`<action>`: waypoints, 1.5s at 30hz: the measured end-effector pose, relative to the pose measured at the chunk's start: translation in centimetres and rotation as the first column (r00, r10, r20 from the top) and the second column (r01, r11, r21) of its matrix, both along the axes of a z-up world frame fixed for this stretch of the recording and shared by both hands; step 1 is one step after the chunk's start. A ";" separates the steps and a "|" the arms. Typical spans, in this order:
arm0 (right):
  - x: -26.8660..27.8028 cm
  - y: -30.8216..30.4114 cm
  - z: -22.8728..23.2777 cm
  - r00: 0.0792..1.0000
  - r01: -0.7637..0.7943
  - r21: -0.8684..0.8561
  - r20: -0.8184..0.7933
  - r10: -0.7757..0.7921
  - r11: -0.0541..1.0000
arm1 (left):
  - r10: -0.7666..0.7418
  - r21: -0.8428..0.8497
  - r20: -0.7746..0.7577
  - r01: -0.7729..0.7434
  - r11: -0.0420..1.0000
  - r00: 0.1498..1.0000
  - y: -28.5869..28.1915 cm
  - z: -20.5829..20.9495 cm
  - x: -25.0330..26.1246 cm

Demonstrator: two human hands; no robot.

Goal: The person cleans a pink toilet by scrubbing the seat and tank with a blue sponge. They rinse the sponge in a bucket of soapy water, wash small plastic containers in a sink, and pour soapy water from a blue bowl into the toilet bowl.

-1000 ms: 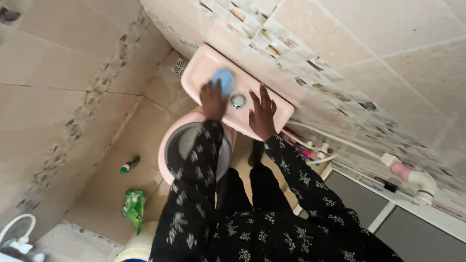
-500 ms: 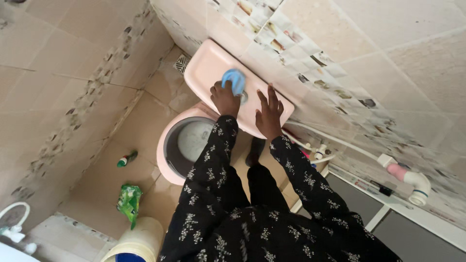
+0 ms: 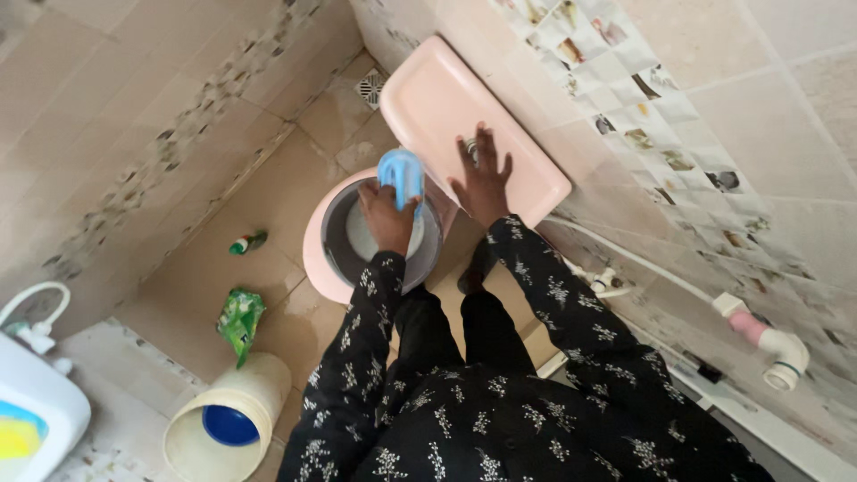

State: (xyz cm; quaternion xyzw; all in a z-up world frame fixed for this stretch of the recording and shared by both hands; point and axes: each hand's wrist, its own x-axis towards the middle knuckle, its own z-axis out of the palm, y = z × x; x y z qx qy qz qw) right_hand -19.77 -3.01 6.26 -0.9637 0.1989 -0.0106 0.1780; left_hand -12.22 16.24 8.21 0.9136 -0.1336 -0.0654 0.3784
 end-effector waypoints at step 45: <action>-1.7 16.0 -18.1 0.771 -0.501 0.276 -0.288 0.568 0.820 | -0.447 0.672 -0.406 0.592 0.445 0.797 10.8 -17.9 -2.6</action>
